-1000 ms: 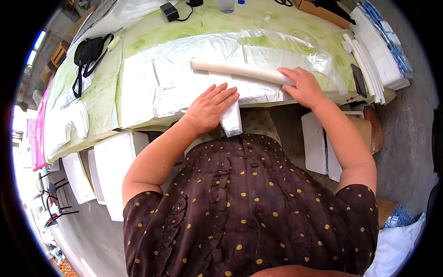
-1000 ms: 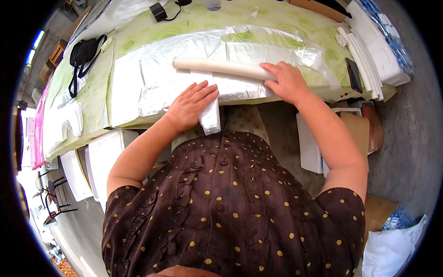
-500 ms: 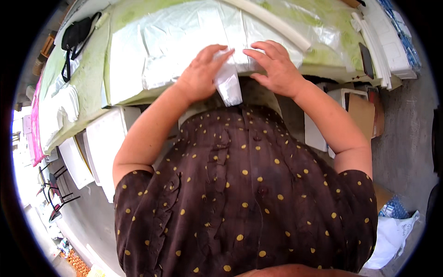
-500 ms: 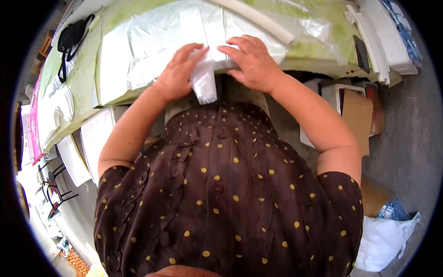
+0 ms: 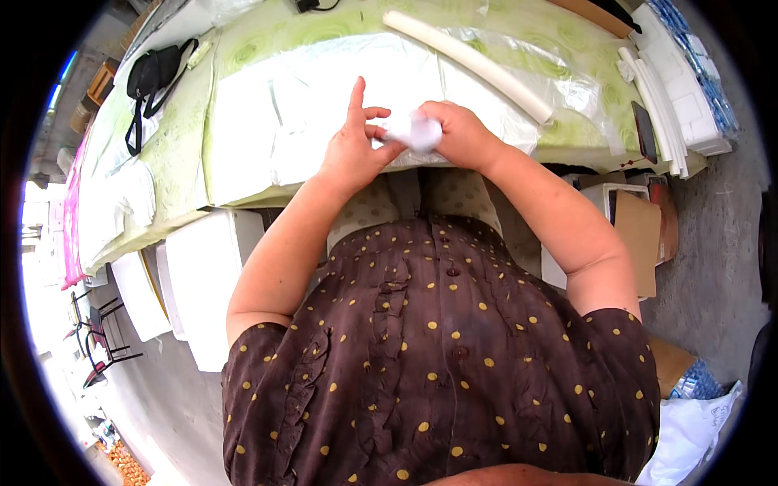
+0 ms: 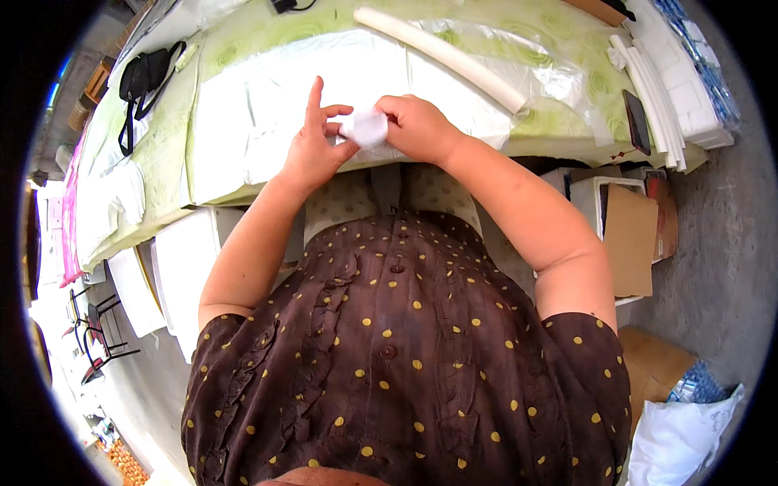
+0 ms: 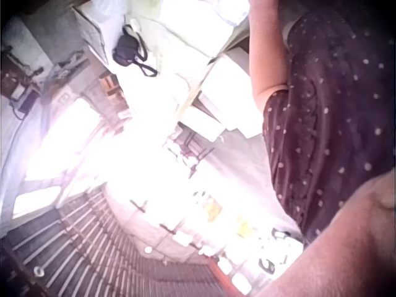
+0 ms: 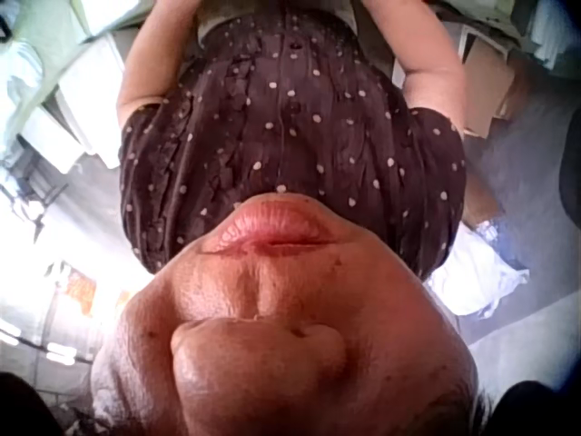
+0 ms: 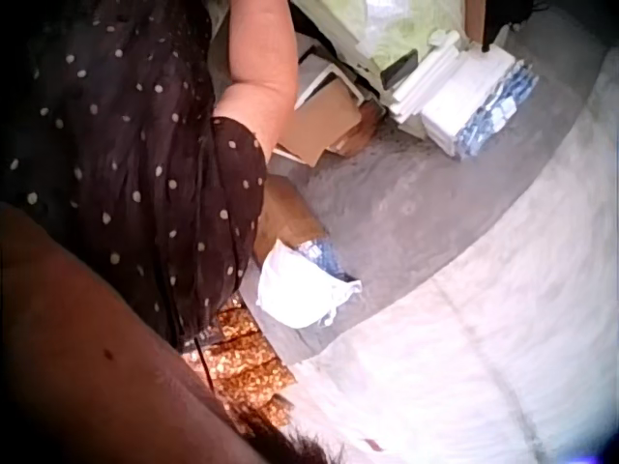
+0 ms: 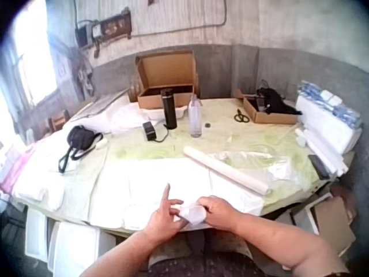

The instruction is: The person repeatedly wraps small white rectangular items in clear plastic film on a workbench. They unroll the film, place the item, fold the film around it, and place the wrapped item into a white tray. The process is repeated multiple times.

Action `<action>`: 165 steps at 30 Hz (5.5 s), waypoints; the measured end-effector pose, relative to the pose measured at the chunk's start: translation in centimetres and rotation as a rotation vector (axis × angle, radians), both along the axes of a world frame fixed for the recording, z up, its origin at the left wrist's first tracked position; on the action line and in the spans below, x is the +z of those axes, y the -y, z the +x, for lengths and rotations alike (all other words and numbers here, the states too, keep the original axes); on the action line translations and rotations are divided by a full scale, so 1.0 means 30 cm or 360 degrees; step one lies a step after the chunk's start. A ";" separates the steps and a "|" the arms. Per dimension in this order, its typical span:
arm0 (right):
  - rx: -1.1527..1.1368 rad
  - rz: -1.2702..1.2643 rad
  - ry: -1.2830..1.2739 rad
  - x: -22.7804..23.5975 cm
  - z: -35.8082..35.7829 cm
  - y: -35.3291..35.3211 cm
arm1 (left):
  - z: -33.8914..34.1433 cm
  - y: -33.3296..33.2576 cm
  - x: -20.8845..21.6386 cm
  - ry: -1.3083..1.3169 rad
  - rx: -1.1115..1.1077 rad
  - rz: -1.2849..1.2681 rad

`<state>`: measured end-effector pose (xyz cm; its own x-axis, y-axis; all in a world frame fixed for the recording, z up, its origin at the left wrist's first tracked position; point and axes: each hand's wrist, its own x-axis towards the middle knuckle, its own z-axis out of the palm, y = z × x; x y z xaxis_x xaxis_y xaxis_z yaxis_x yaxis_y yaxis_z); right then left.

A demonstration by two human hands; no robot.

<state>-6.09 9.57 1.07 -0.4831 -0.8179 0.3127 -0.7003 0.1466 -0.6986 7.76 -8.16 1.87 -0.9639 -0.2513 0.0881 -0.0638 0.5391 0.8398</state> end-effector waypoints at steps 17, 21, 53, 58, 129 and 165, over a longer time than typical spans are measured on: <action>-0.0613 0.0776 0.0699 0.071 -0.091 0.186 | -0.128 0.043 -0.020 -0.0023 -0.0302 -0.1158; -0.0734 0.0492 0.0483 0.013 -0.075 0.152 | -0.172 0.052 -0.019 0.0248 -0.0320 -0.1224; -0.0218 0.0589 -0.0210 0.016 0.002 0.019 | 0.017 0.027 -0.044 -0.0122 0.0041 -0.0622; -0.0361 0.0837 -0.0245 0.037 0.017 0.068 | 0.008 0.024 -0.061 -0.0072 0.0263 -0.0697; 0.0114 0.0101 0.1392 -0.126 0.388 0.023 | 1.278 0.782 -0.133 0.0566 0.2110 0.0083; -0.0693 0.0739 -0.0464 0.145 -0.194 -0.473 | 0.423 0.333 0.018 -0.0876 0.0758 0.0367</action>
